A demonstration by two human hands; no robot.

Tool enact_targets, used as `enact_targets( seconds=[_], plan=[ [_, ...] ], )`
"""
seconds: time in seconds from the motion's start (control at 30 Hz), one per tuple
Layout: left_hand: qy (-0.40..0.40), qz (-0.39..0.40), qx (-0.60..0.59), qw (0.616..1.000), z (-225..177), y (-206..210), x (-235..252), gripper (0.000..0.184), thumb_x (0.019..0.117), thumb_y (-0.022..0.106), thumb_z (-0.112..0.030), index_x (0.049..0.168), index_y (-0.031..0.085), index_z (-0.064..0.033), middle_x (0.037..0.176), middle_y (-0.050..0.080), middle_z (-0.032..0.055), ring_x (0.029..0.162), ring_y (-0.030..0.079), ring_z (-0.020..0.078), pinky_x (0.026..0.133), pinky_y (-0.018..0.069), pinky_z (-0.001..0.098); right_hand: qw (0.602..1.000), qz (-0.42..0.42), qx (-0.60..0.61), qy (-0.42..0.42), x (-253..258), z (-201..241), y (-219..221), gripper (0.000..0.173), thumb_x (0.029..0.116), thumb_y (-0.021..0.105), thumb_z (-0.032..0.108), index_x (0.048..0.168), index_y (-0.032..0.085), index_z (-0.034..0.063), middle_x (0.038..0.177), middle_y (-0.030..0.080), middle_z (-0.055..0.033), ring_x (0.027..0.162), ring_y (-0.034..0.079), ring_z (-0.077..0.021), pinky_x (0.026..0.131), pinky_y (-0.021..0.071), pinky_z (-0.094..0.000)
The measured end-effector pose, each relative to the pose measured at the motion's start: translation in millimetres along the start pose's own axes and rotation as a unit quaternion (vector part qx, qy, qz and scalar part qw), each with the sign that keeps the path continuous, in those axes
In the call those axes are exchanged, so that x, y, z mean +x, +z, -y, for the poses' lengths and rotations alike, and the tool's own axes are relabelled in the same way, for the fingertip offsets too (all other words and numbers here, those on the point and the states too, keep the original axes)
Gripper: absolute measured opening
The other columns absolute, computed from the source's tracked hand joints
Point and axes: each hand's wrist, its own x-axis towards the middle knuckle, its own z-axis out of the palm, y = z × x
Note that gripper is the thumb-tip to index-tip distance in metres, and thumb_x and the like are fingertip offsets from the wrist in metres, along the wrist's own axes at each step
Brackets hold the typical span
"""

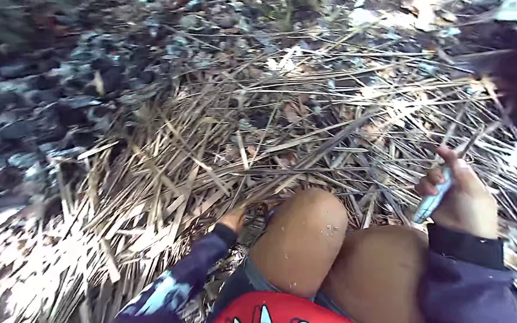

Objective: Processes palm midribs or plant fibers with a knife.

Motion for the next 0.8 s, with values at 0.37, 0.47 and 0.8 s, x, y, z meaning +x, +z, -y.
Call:
enact_targets(
  seconds=[0.37, 0.47, 0.8],
  plan=[
    [-0.063, 0.028, 0.103, 0.992, -61.1, 25.3, 187.7, 0.059, 0.1011, 0.062, -0.026, 0.151, 0.044, -0.0003, 0.155, 0.043, 0.0276, 0.142, 0.042, 0.0464, 0.115, 0.0344, 0.0621, 0.995, -0.099, -0.023, -0.009, -3.8, 0.9, -27.5, 0.039, 0.1104, 0.025, 0.021, 0.13, 0.057, 0.0094, 0.059, 0.053, 0.0103, 0.046, 0.049, -0.0009, 0.047, 0.0462, -0.0162],
    [-0.089, -0.023, 0.062, 0.994, -64.4, -21.9, 167.3, 0.055, 0.1022, 0.058, -0.019, 0.152, 0.043, -0.0044, 0.146, 0.053, 0.0278, 0.131, 0.055, 0.0477, 0.107, 0.043, 0.0654, 0.994, -0.103, -0.036, -0.002, 7.4, -2.6, -20.5, 0.037, 0.11, 0.028, 0.021, 0.128, 0.058, 0.01, 0.06, 0.051, 0.0105, 0.047, 0.048, -0.0007, 0.048, 0.0454, -0.0167],
    [0.052, -0.296, -0.356, 0.885, -112.2, -132.0, 106.2, 0.046, 0.1105, 0.038, -0.021, 0.149, 0.033, 0.0031, 0.104, 0.061, 0.0203, 0.075, 0.059, 0.022, 0.07, 0.0522, 0.0405, 0.984, 0.043, -0.173, 0.011, 19.2, -11.9, 51.1, 0.038, 0.1093, 0.037, 0.021, 0.141, 0.052, 0.0054, 0.071, 0.053, 0.0044, 0.053, 0.05, -0.0039, 0.051, 0.0473, -0.021]
  ],
)
